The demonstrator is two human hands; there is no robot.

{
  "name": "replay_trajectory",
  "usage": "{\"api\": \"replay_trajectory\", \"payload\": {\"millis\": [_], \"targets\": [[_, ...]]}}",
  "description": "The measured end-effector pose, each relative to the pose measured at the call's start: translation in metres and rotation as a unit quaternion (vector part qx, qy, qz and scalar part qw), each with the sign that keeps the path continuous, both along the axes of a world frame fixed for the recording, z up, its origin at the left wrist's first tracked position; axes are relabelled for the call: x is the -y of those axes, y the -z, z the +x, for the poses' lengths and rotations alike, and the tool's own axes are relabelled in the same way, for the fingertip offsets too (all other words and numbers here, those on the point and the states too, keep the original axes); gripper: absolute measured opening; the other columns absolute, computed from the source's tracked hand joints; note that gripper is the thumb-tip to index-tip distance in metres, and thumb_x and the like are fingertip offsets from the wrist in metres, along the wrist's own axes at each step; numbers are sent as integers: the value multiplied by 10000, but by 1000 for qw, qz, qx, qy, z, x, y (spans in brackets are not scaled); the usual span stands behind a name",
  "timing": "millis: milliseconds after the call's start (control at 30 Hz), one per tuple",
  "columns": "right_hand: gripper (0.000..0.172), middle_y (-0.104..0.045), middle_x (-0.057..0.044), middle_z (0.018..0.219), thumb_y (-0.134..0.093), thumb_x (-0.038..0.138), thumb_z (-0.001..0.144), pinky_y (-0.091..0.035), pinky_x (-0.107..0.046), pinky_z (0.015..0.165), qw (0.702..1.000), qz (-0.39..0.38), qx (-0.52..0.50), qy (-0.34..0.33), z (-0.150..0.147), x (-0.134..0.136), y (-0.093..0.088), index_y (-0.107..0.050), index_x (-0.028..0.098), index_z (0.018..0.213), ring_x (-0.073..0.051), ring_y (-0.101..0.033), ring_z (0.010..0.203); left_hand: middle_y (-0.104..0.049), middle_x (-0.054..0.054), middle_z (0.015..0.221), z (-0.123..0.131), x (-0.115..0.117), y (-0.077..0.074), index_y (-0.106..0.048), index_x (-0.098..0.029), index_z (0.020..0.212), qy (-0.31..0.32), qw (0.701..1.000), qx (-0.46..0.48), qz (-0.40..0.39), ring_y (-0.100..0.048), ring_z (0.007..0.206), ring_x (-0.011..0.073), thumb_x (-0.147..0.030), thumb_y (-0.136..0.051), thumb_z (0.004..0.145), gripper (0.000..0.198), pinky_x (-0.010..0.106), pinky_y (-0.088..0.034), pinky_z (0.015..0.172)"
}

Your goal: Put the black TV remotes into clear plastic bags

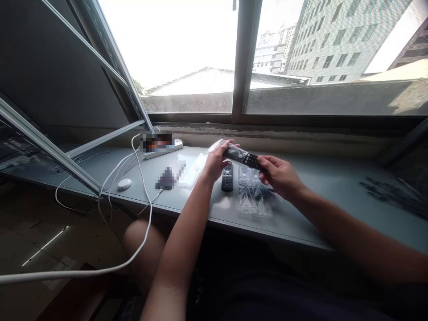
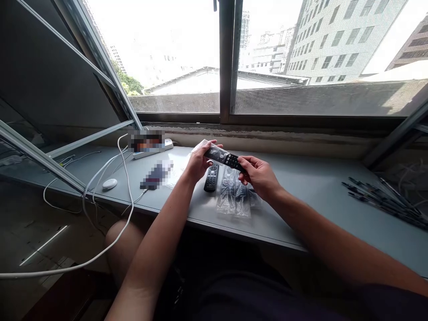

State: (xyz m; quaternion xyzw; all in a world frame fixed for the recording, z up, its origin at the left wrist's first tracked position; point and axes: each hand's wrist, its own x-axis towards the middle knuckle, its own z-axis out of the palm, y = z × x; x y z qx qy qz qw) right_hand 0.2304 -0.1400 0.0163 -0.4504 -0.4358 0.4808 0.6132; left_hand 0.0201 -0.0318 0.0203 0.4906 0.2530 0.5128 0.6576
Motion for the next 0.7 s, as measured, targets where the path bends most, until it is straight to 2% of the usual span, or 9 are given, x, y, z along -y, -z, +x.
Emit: {"api": "replay_trajectory", "payload": {"millis": [100, 267, 367, 433, 500, 567, 700], "targets": [[432, -777, -48, 852, -1043, 510, 818, -542, -211, 419, 1000, -11, 1, -17, -2, 1, 0, -840, 183, 1014, -121, -672, 544, -851, 134, 1231, 4, 1, 1, -799, -194, 1235, 8, 1000, 14, 14, -799, 920, 189, -534, -909, 888, 498, 199, -476, 555], [353, -856, -123, 1018, -999, 470, 885, -624, -241, 479, 993, -32, 45, -101, -5, 6, -4, -841, 183, 1017, -159, -746, 619, -861, 118, 1121, 4, -2, 0, -783, -171, 1150, -74, 996, 41, 34, -799, 882, 184, -514, -907, 900, 442, 192, -373, 494], [356, -868, -147, 1029, -1011, 440, 872, -602, -227, 456, 991, -35, 50, -118, -7, 7, -4, -840, 169, 1027, -158, -739, 612, -856, 81, 1064, 3, -4, -2, -771, -185, 1187, -88, 992, 82, 31, -802, 893, 180, -478, -916, 900, 435, 195, -454, 555], [374, -861, -135, 971, -1028, 437, 850, -573, -213, 428, 992, -36, 43, -117, -7, 6, -3, -845, 165, 1032, -152, -720, 599, -852, 69, 1053, 3, -4, -1, -763, -189, 1216, -77, 992, 99, 24, -811, 925, 186, -458, -939, 882, 463, 216, -539, 646], [382, -842, -114, 872, -1032, 446, 848, -543, -199, 405, 992, -36, 36, -116, -7, 5, 0, -850, 164, 1029, -141, -687, 567, -849, 72, 1058, 4, -3, 0, -760, -184, 1224, -60, 993, 99, 18, -814, 941, 187, -454, -953, 870, 485, 230, -573, 701], [363, -823, -103, 800, -1026, 435, 864, -563, -201, 423, 993, -40, 26, -112, -7, 4, 2, -846, 164, 1023, -139, -678, 549, -848, 81, 1070, 6, 0, 1, -758, -179, 1205, -40, 996, 84, 17, -810, 930, 182, -461, -952, 869, 480, 221, -555, 676], [303, -832, -122, 806, -999, 345, 912, -692, -249, 581, 993, -57, 5, -106, -9, 3, 5, -820, 155, 1066, -185, -783, 626, -847, 103, 1092, 9, 6, 4, -759, -173, 1146, 8, 999, 27, 21, -797, 892, 171, -500, -947, 866, 469, 201, -444, 562]]}}
